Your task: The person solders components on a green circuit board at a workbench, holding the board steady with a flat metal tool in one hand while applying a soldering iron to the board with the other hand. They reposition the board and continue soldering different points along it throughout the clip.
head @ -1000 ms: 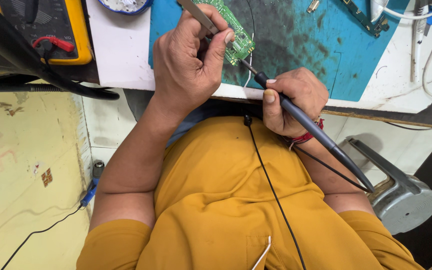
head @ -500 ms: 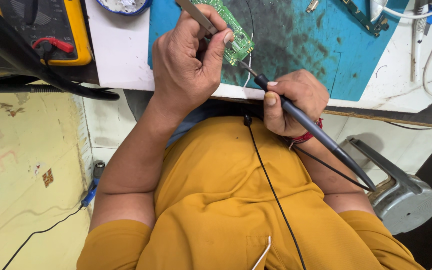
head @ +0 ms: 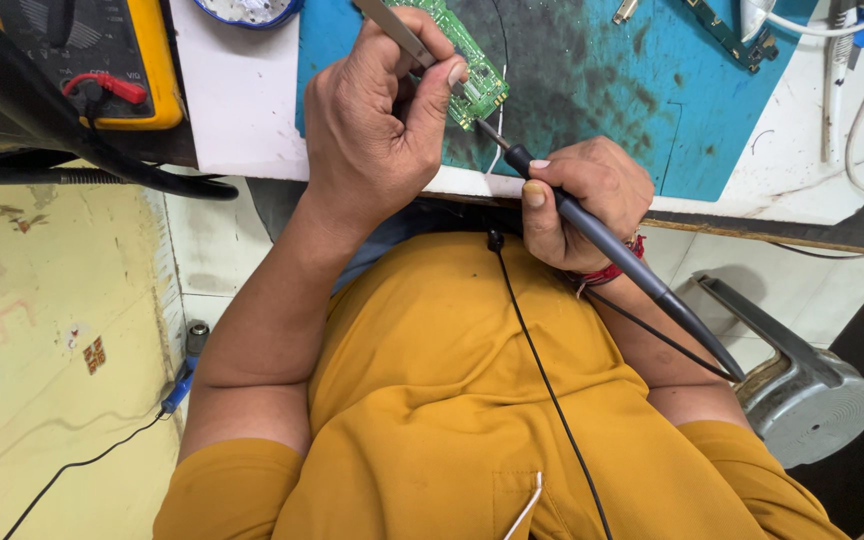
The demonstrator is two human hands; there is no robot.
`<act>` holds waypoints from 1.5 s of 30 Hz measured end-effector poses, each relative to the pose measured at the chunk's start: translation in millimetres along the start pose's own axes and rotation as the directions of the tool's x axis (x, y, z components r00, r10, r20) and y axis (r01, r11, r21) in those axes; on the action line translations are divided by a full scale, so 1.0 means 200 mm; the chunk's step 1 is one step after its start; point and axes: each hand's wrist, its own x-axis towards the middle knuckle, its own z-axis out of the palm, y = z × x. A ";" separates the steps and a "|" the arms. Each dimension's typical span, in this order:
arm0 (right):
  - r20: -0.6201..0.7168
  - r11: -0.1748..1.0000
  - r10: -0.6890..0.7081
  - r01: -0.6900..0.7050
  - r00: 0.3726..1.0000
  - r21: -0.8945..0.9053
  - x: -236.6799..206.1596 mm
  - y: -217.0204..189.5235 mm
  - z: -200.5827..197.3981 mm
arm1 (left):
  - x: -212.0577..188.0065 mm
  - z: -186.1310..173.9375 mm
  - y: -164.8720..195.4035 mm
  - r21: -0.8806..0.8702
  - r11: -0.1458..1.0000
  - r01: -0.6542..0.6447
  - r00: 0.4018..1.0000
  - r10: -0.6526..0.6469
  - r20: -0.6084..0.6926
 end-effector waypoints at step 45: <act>-0.066 0.876 0.261 -0.265 0.963 -0.403 0.15 -0.11 -0.18 | 0.00 0.00 0.00 0.003 1.000 0.007 1.000 -0.007 -0.002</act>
